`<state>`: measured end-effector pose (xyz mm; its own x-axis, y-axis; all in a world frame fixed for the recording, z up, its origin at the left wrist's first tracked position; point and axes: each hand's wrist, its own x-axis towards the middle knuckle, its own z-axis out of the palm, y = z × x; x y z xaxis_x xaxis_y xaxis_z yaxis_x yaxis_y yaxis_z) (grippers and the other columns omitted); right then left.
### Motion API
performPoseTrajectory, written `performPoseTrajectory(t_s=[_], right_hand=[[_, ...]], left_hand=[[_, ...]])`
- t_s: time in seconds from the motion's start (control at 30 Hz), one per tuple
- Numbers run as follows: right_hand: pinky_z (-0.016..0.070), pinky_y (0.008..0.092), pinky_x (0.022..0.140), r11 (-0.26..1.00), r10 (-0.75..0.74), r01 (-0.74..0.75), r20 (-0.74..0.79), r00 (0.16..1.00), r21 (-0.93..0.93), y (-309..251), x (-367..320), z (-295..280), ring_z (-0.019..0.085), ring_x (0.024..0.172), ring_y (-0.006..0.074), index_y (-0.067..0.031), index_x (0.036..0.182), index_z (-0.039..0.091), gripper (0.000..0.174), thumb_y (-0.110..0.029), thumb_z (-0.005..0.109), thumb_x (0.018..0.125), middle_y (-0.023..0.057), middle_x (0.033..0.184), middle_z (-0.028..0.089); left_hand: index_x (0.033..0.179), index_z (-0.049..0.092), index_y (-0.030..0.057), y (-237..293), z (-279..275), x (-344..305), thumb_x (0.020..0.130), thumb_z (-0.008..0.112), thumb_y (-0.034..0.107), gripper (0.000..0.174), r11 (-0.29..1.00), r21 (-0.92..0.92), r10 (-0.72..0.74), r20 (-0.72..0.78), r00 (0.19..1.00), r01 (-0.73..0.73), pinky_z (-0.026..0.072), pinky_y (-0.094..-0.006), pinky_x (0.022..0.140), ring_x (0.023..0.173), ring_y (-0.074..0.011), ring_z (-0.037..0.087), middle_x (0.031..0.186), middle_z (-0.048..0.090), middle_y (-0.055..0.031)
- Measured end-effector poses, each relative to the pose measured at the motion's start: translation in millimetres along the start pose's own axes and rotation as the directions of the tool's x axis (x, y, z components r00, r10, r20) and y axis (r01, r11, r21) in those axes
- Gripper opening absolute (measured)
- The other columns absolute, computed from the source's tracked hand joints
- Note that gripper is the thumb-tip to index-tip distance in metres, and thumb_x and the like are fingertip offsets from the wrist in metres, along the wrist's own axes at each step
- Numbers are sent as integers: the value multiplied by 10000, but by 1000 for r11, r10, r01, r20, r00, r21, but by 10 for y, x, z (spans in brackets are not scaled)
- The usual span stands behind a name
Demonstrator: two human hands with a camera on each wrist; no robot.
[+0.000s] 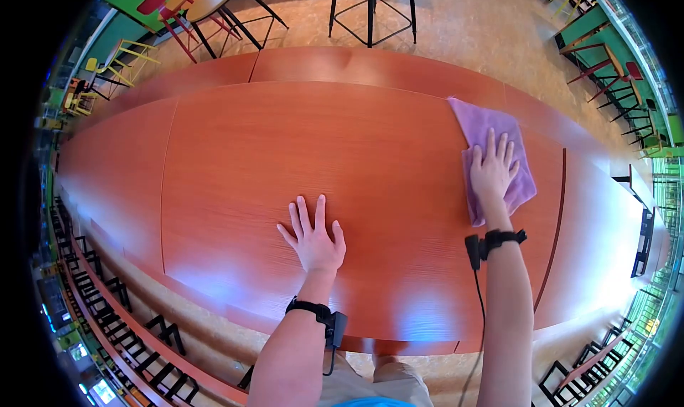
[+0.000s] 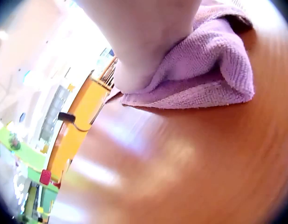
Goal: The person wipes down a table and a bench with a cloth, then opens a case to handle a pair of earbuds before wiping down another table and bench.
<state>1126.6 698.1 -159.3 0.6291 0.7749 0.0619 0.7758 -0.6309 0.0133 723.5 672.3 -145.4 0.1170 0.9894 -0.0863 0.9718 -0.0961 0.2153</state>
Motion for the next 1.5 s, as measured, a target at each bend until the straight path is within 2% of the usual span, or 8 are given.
performPoseTrajectory(t_s=[0.23,0.4,0.6,0.73,0.9,1.07,1.27,1.5], right_hand=[[145,644,1257,863,-497,472,129,858,182,-460,-1820,-519,241,1585,421,-164,1593,460,720,-382,660,936,202,1686,343],[194,712,1208,691,-722,643,323,611,329,-383,-3486,-693,342,1531,390,-245,1543,539,668,-471,663,927,166,1620,438],[272,710,1174,631,-776,666,329,539,398,-123,-3379,-721,433,1476,332,-321,1500,579,608,-532,654,935,92,1593,490],[157,675,1242,733,-674,569,283,683,372,-13,-2298,-818,363,1510,400,-240,1454,620,616,-422,706,872,142,1596,464],[150,666,1246,901,-383,377,-17,924,214,-216,-794,-400,258,1590,384,-215,1578,494,636,-358,608,968,172,1706,329],[162,663,1250,981,-163,174,-110,980,92,-722,-157,-62,265,1585,392,-227,1612,448,645,-414,562,1005,170,1703,334],[146,674,1252,904,-400,402,-47,915,147,-685,-1268,-300,254,1586,395,-211,1609,445,682,-401,608,975,179,1697,337],[73,669,1262,956,-233,192,182,955,220,-794,-3678,-716,231,1592,407,-193,1599,461,709,-440,616,953,180,1699,327]], left_hand=[[1627,401,273,5,-26,13,993,565,362,661,1000,-4,-3,3,1000,3,33,-737,1241,1607,-394,190,1730,248,-169],[1626,405,275,-27,52,7,985,569,359,667,1000,-5,-7,-23,1000,7,44,-740,1240,1604,-395,198,1729,258,-165],[1627,404,268,-31,65,7,989,563,357,663,999,33,-6,-19,1000,7,47,-738,1241,1606,-390,197,1731,254,-167],[1628,399,272,-18,-9,0,1008,545,354,643,1000,27,-7,5,1000,7,39,-735,1242,1610,-387,185,1733,242,-170],[1635,384,274,-12,0,6,1031,512,365,624,999,39,-2,18,1000,2,16,-740,1240,1619,-381,159,1742,213,-173],[1635,378,270,1,8,11,1034,526,329,622,1000,19,6,-9,1000,-6,26,-723,1244,1606,-404,186,1727,252,-189],[1640,375,254,-15,11,-13,1048,504,325,610,999,31,21,-16,1000,-21,43,-738,1234,1609,-403,176,1731,238,-191],[1639,374,197,-4,4,-17,1077,438,336,583,998,13,60,-52,997,-60,49,-769,1214,1615,-404,154,1729,228,-206]])
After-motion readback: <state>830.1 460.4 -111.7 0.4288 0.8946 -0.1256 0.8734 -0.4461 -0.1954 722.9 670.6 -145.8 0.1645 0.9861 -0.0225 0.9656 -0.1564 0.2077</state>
